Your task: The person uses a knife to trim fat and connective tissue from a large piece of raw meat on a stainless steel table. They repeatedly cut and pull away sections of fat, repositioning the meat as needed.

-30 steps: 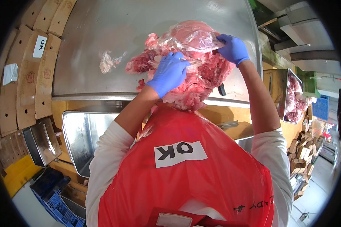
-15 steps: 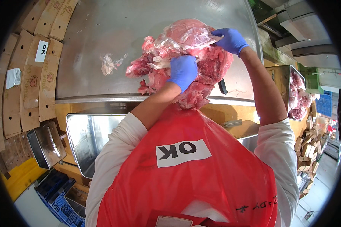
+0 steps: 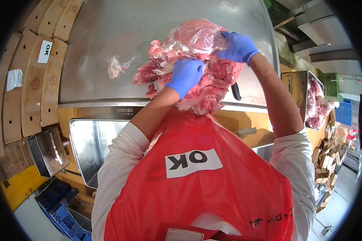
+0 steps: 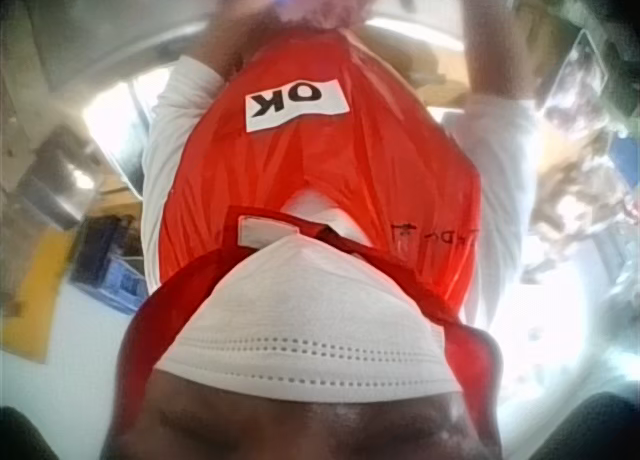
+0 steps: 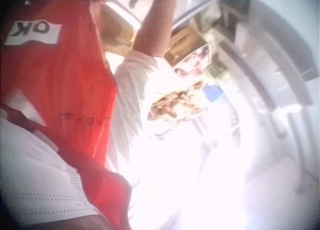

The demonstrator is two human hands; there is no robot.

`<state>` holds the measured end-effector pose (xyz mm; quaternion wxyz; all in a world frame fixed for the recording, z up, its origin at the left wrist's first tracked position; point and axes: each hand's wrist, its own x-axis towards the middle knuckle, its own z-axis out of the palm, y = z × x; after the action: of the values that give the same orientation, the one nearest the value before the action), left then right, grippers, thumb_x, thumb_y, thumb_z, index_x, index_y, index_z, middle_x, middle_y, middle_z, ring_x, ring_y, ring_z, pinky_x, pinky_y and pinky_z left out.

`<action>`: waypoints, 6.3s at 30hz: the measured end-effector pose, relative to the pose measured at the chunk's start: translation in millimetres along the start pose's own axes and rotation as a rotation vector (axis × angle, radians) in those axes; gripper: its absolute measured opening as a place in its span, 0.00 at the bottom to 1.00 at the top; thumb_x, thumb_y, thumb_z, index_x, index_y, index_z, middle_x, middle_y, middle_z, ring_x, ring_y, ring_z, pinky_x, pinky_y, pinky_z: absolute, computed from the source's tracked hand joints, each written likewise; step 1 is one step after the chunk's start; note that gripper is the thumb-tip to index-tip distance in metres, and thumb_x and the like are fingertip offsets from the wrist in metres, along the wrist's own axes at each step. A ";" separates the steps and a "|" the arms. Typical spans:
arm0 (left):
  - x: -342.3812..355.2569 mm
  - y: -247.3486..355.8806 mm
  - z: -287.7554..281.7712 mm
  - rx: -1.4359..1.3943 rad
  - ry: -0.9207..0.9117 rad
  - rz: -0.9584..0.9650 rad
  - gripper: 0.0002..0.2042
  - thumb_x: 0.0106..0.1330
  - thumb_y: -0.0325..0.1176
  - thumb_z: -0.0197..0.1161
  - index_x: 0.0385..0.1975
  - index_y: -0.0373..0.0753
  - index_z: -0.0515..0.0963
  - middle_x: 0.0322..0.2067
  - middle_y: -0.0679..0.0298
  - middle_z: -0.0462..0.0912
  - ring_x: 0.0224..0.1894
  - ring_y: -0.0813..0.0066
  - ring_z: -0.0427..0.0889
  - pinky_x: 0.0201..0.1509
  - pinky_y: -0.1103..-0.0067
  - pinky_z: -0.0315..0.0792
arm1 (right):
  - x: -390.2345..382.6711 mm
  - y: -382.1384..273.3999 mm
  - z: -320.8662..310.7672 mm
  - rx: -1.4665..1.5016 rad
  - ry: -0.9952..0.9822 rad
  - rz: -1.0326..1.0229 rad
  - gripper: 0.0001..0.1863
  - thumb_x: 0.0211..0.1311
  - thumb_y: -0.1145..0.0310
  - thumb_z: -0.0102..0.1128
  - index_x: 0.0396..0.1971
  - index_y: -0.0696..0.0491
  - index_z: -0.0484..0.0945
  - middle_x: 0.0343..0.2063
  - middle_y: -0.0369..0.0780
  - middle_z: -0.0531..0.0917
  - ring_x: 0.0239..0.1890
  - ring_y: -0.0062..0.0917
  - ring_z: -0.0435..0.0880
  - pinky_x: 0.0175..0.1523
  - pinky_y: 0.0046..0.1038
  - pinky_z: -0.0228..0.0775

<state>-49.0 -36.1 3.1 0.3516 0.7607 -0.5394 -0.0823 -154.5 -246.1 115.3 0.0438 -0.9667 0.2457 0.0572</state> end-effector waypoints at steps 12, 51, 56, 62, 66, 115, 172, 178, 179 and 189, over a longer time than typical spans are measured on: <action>13.3 9.8 19.9 0.136 -0.043 -0.058 0.09 0.67 0.38 0.65 0.33 0.41 0.88 0.31 0.51 0.89 0.38 0.46 0.89 0.49 0.53 0.79 | 15.3 -3.2 10.8 -0.186 0.014 -0.054 0.49 0.45 0.43 0.78 0.65 0.55 0.72 0.49 0.54 0.87 0.50 0.52 0.89 0.55 0.47 0.83; 24.0 -19.5 9.8 -0.605 -0.245 -0.398 0.13 0.67 0.37 0.72 0.39 0.31 0.91 0.25 0.59 0.88 0.29 0.79 0.80 0.37 0.70 0.76 | -15.3 23.6 3.8 0.087 0.084 -0.090 0.44 0.50 0.44 0.80 0.65 0.50 0.77 0.54 0.50 0.87 0.53 0.50 0.87 0.60 0.46 0.80; 21.6 -21.7 5.3 -0.591 -0.248 -0.368 0.10 0.67 0.33 0.70 0.37 0.31 0.90 0.25 0.59 0.87 0.30 0.79 0.80 0.37 0.69 0.76 | -79.2 -0.5 55.5 0.152 0.590 -0.335 0.24 0.63 0.57 0.72 0.55 0.51 0.81 0.51 0.47 0.84 0.45 0.49 0.88 0.61 0.48 0.80; 14.4 -16.5 -8.9 -0.385 -0.228 -0.147 0.08 0.64 0.31 0.64 0.30 0.34 0.87 0.22 0.55 0.84 0.29 0.65 0.84 0.37 0.63 0.76 | -81.7 -49.9 89.7 0.183 0.369 -0.305 0.13 0.67 0.67 0.65 0.50 0.51 0.81 0.47 0.43 0.85 0.38 0.40 0.90 0.38 0.40 0.84; -4.1 -5.8 -19.8 -0.042 -0.093 0.137 0.06 0.63 0.30 0.66 0.30 0.37 0.88 0.24 0.56 0.84 0.32 0.51 0.84 0.43 0.59 0.77 | -65.1 -44.0 105.1 0.005 0.376 -0.354 0.08 0.66 0.67 0.60 0.42 0.52 0.83 0.41 0.43 0.84 0.37 0.38 0.90 0.37 0.42 0.84; 3.1 36.1 -11.7 0.341 -0.025 0.127 0.27 0.62 0.59 0.74 0.44 0.39 0.86 0.36 0.51 0.89 0.44 0.52 0.88 0.53 0.57 0.79 | -162.4 54.9 267.0 0.184 0.200 0.566 0.31 0.63 0.48 0.73 0.60 0.52 0.80 0.51 0.53 0.83 0.54 0.51 0.82 0.59 0.50 0.77; -36.1 30.4 21.9 0.330 -0.026 0.115 0.15 0.73 0.44 0.60 0.46 0.42 0.87 0.51 0.57 0.84 0.60 0.54 0.77 0.77 0.43 0.56 | -213.0 -83.2 -125.9 -0.441 0.021 -0.034 0.21 0.67 0.59 0.71 0.60 0.36 0.86 0.33 0.41 0.86 0.32 0.39 0.89 0.39 0.40 0.82; -37.8 17.4 19.0 0.285 0.055 0.190 0.11 0.69 0.40 0.62 0.33 0.44 0.89 0.42 0.59 0.85 0.55 0.54 0.79 0.77 0.42 0.55 | -178.7 -116.6 -143.5 -0.681 -0.127 0.046 0.20 0.71 0.58 0.67 0.62 0.34 0.86 0.33 0.41 0.87 0.34 0.40 0.90 0.41 0.41 0.82; -38.2 17.1 15.9 0.300 0.033 0.184 0.10 0.68 0.39 0.62 0.32 0.44 0.89 0.42 0.60 0.85 0.54 0.55 0.79 0.77 0.42 0.55 | -172.5 -117.9 -147.3 -0.689 -0.127 0.011 0.19 0.71 0.59 0.67 0.60 0.35 0.87 0.33 0.42 0.87 0.34 0.40 0.90 0.41 0.42 0.82; -45.2 -0.4 -2.3 0.230 0.083 0.210 0.12 0.68 0.41 0.62 0.30 0.43 0.89 0.40 0.61 0.84 0.54 0.59 0.78 0.80 0.45 0.53 | -101.7 -150.6 -170.1 -0.802 -0.291 -0.230 0.08 0.67 0.64 0.69 0.39 0.50 0.91 0.30 0.44 0.88 0.34 0.41 0.90 0.42 0.42 0.81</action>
<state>-65.8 4.7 -6.9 0.2906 0.7382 -0.6068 0.0489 -155.8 -85.6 305.6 -0.2947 -0.9101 0.0861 0.2783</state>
